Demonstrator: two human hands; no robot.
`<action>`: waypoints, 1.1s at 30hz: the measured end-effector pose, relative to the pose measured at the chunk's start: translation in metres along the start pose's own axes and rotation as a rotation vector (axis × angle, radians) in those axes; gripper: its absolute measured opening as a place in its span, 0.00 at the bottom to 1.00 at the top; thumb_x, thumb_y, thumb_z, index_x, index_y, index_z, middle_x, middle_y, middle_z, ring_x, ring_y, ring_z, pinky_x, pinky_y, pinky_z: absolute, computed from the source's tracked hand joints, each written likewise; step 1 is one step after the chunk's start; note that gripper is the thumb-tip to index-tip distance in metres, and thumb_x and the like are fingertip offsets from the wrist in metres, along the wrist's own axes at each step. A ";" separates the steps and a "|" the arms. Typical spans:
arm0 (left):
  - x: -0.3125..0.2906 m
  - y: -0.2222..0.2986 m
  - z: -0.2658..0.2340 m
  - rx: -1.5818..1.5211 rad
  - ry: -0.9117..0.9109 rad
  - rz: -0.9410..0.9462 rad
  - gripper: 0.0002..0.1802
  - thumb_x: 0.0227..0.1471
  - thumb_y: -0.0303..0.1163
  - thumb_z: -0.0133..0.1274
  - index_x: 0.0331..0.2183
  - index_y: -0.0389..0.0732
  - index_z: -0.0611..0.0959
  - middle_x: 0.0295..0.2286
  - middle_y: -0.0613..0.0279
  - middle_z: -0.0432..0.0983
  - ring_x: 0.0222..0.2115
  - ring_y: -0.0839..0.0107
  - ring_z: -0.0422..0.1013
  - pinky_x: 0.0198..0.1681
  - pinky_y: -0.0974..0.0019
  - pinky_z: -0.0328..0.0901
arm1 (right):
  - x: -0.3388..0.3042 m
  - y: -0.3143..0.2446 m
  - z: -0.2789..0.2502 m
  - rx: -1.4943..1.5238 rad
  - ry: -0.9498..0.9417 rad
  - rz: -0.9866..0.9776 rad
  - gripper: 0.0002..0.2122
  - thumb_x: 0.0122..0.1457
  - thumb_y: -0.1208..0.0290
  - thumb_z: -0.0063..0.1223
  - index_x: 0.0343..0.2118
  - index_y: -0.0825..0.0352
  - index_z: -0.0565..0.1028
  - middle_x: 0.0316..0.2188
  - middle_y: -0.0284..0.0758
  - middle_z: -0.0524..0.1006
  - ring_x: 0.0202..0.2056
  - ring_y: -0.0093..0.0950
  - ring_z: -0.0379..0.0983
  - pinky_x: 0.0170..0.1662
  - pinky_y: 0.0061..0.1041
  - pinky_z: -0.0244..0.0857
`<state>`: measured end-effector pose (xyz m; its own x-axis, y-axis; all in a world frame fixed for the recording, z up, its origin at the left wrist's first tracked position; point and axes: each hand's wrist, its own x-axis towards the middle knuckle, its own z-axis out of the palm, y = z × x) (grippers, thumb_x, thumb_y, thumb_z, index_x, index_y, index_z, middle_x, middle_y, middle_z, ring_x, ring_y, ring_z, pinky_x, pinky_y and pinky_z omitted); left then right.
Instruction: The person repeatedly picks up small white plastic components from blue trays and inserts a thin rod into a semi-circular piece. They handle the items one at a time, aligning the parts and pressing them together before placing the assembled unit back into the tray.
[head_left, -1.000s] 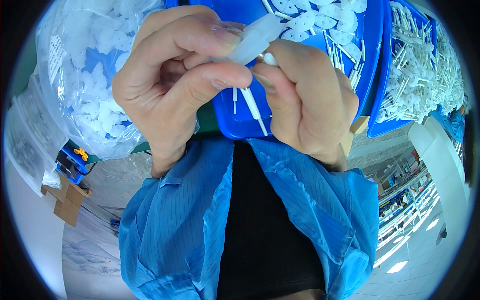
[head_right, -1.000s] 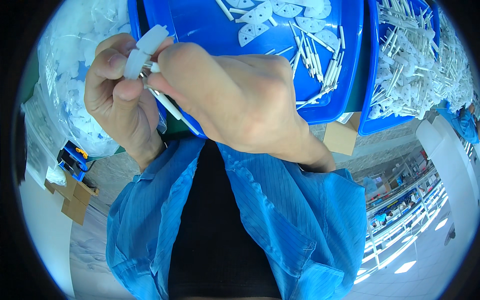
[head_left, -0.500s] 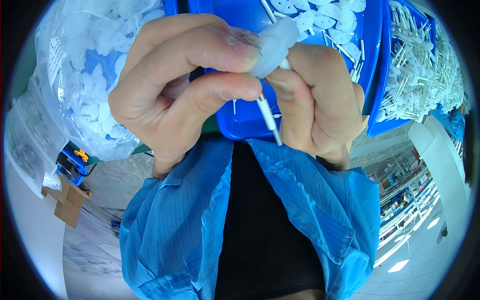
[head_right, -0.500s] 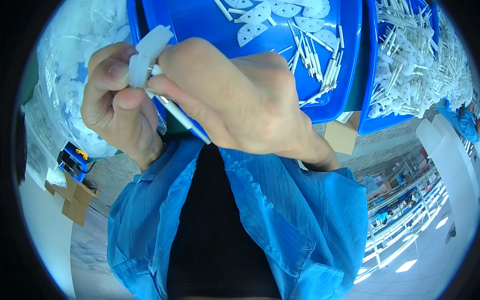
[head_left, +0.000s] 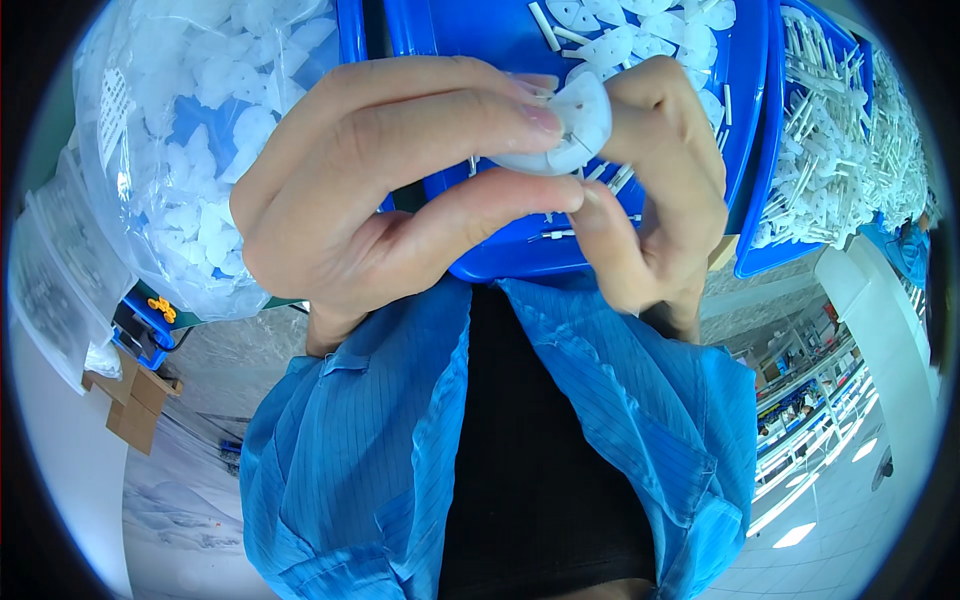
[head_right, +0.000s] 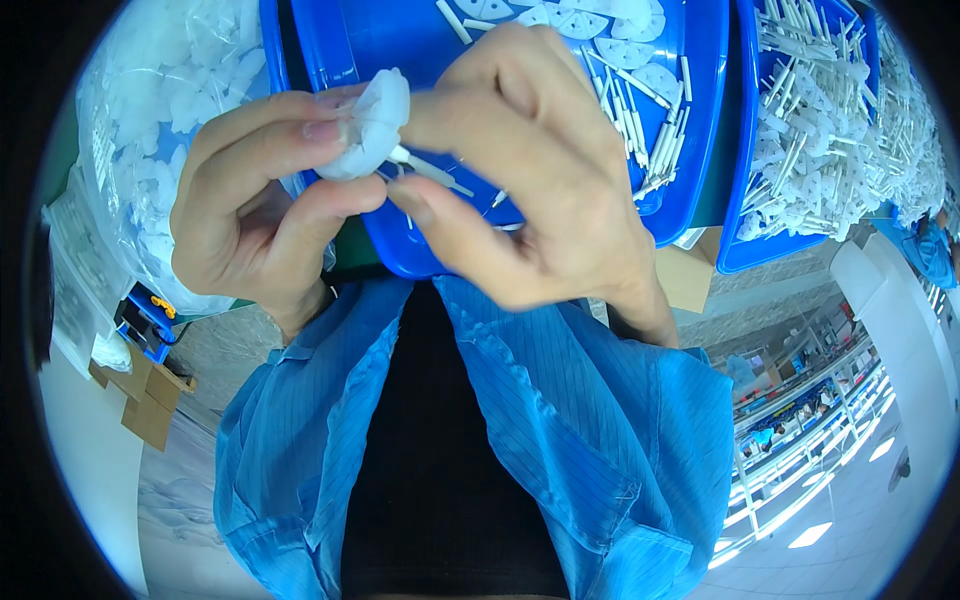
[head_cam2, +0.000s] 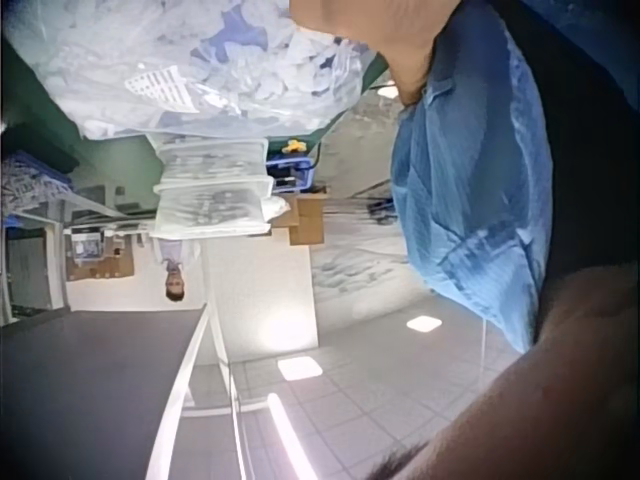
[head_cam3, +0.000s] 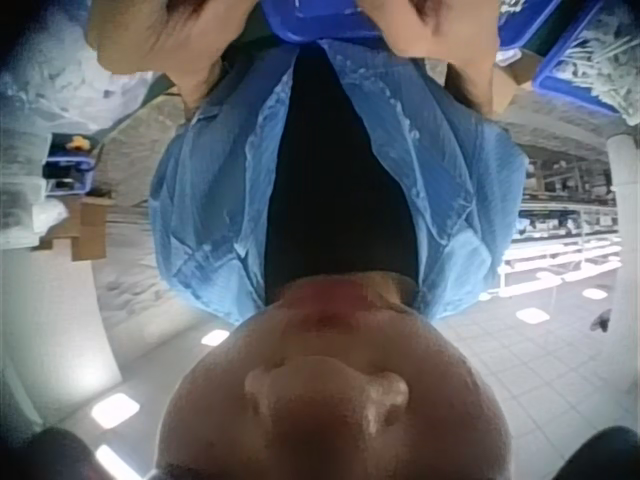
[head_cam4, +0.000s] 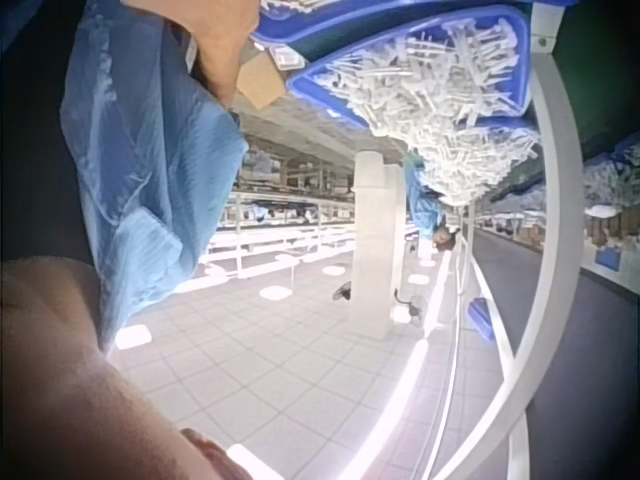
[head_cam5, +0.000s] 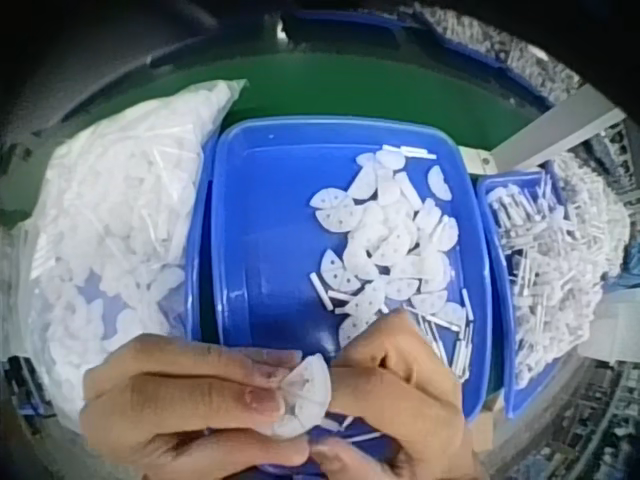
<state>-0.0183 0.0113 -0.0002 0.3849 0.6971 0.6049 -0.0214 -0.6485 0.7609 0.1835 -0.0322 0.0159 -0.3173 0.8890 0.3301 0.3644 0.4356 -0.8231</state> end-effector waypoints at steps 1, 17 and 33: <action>0.000 0.000 0.001 0.025 0.002 0.022 0.20 0.32 0.26 0.70 0.32 0.33 0.82 0.33 0.48 0.78 0.34 0.58 0.78 0.36 0.66 0.76 | 0.001 -0.005 0.000 0.061 0.003 0.052 0.15 0.56 0.65 0.59 0.37 0.73 0.75 0.30 0.38 0.72 0.29 0.25 0.66 0.32 0.21 0.57; -0.008 0.004 0.006 -0.188 0.141 -0.158 0.20 0.45 0.24 0.63 0.40 0.29 0.76 0.35 0.43 0.75 0.31 0.54 0.78 0.38 0.61 0.77 | 0.000 -0.015 -0.028 -0.345 -0.156 0.238 0.08 0.50 0.81 0.58 0.35 0.70 0.80 0.32 0.36 0.76 0.30 0.27 0.72 0.34 0.23 0.66; -0.012 0.005 0.006 -0.438 0.462 -0.633 0.18 0.58 0.34 0.52 0.42 0.28 0.77 0.36 0.44 0.78 0.33 0.53 0.79 0.32 0.69 0.77 | 0.000 -0.039 0.010 -0.066 0.118 0.490 0.07 0.64 0.75 0.44 0.44 0.69 0.68 0.22 0.31 0.74 0.21 0.13 0.63 0.25 0.14 0.57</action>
<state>-0.0170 -0.0024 -0.0049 0.0366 0.9993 0.0040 -0.3180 0.0079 0.9481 0.1606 -0.0506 0.0428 0.0043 0.9994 -0.0343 0.5018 -0.0319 -0.8644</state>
